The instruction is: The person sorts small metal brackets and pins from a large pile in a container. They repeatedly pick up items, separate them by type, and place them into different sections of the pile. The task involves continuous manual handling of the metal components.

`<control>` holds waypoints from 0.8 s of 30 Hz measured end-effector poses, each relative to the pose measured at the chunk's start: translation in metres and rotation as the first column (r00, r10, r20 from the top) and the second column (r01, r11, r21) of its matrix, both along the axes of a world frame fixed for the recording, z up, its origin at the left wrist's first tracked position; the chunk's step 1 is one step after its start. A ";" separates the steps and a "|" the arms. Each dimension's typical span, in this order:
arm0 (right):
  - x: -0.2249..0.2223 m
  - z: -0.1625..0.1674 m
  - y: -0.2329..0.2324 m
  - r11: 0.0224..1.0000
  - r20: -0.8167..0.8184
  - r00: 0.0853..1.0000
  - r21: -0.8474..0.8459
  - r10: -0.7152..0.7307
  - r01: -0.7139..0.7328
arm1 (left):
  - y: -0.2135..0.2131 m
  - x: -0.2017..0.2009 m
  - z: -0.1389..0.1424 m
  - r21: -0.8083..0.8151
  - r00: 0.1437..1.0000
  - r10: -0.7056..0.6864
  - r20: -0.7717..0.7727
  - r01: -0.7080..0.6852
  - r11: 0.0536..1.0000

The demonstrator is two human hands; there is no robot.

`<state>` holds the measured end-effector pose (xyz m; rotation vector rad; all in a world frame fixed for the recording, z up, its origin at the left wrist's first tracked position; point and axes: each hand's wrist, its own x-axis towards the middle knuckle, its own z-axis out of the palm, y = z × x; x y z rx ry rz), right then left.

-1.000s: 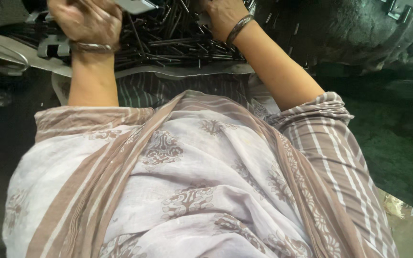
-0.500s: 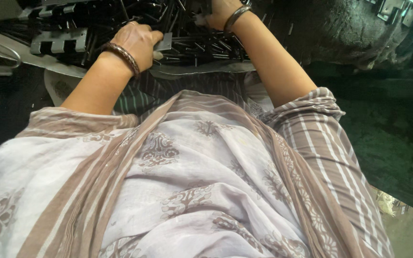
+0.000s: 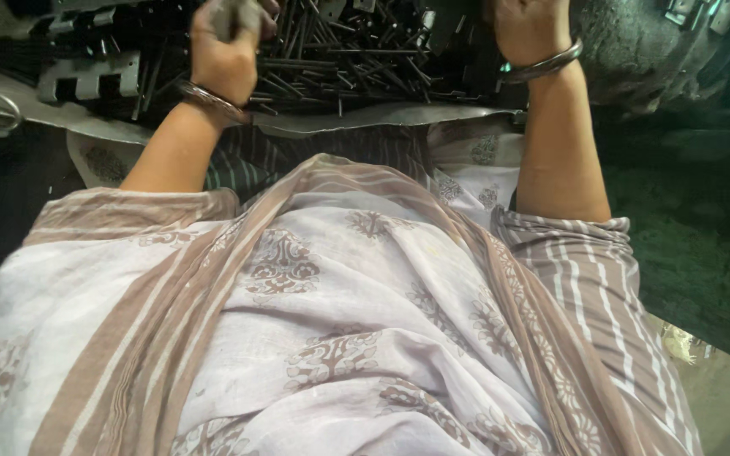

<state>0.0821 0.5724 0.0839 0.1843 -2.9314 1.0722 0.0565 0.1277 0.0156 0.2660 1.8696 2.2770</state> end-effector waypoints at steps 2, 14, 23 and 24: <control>0.005 0.010 -0.016 0.901 -0.132 0.988 -0.415 0.076 -0.125 | 0.002 -0.014 0.006 0.406 0.944 0.140 0.298 -0.258 0.877; 0.046 0.032 -0.190 0.971 -0.341 0.912 0.005 0.228 -0.241 | 0.073 0.000 0.000 0.932 0.807 -0.509 0.300 -0.136 0.335; 0.022 0.049 -0.174 0.397 0.115 0.992 -0.914 0.060 0.082 | 0.057 -0.012 0.062 -0.381 0.951 -0.307 0.030 0.294 0.876; 0.025 0.050 -0.165 0.271 0.176 0.980 -0.951 0.089 0.146 | 0.024 -0.026 0.062 -0.606 0.895 -0.340 -0.288 0.105 0.789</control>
